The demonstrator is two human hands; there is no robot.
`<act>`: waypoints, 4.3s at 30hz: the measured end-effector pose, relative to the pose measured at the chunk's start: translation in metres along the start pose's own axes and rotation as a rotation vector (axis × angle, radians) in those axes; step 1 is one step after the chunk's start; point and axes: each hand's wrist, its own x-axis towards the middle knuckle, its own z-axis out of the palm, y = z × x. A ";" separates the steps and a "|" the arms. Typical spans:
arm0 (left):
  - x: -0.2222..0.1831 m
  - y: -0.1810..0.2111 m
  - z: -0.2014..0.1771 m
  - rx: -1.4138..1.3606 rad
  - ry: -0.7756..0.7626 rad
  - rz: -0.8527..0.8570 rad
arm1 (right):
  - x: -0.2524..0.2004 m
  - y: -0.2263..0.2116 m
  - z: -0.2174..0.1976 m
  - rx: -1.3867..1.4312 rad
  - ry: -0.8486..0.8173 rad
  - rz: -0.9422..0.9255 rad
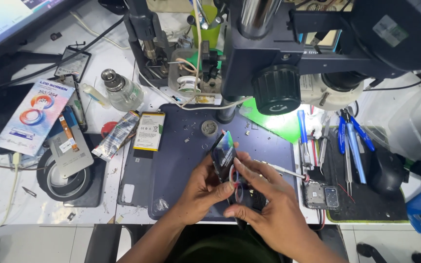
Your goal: Cleaning a phone frame, applying adhesive, and assembling internal components like the battery and screen.
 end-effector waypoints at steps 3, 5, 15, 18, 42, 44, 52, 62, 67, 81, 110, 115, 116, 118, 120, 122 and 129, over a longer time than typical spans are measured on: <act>-0.004 -0.016 -0.009 -0.153 -0.038 -0.005 | -0.006 0.003 0.002 -0.120 0.036 -0.032; -0.008 -0.036 -0.025 -0.385 0.014 -0.016 | -0.006 -0.001 0.000 -0.076 0.131 0.098; -0.008 -0.001 -0.014 -0.425 -0.100 -0.028 | -0.015 0.030 0.015 0.851 -0.118 0.455; -0.009 -0.006 -0.013 -0.129 0.223 -0.098 | -0.021 0.040 0.022 0.700 -0.013 0.516; -0.004 0.003 0.005 0.161 0.333 0.004 | -0.027 0.029 0.018 0.281 0.038 0.269; -0.003 0.002 0.007 0.047 0.297 0.050 | -0.039 0.027 0.016 -0.355 0.284 -0.206; -0.001 -0.030 0.011 -0.463 0.227 -0.088 | -0.038 0.006 0.019 -0.612 0.257 -0.522; -0.004 -0.019 0.026 -0.413 0.231 -0.119 | -0.002 0.002 0.015 -0.338 0.217 -0.467; -0.003 -0.010 0.030 -0.404 0.254 -0.182 | 0.000 0.005 0.017 -0.321 0.203 -0.463; -0.005 -0.007 0.030 -0.247 0.234 -0.166 | -0.003 0.012 0.020 -0.325 0.192 -0.468; -0.010 -0.018 0.023 0.069 0.334 -0.354 | -0.012 0.006 0.019 -0.395 0.083 -0.419; -0.011 -0.031 0.023 -0.283 0.430 -0.575 | -0.011 0.007 0.015 -0.456 0.030 -0.515; -0.013 -0.034 0.024 -0.388 0.418 -0.561 | -0.012 0.003 0.013 -0.417 0.000 -0.530; -0.016 -0.033 0.012 0.004 0.502 -0.713 | -0.021 0.017 0.013 -0.382 -0.017 -0.482; -0.035 -0.056 -0.019 0.409 0.579 -0.825 | -0.025 0.026 0.010 -0.338 -0.041 -0.459; -0.072 -0.104 -0.069 0.863 0.357 -0.457 | -0.021 0.032 0.004 -0.397 -0.046 -0.357; -0.011 -0.020 -0.011 -0.568 0.387 -0.306 | -0.012 0.053 -0.031 -0.455 0.049 -0.182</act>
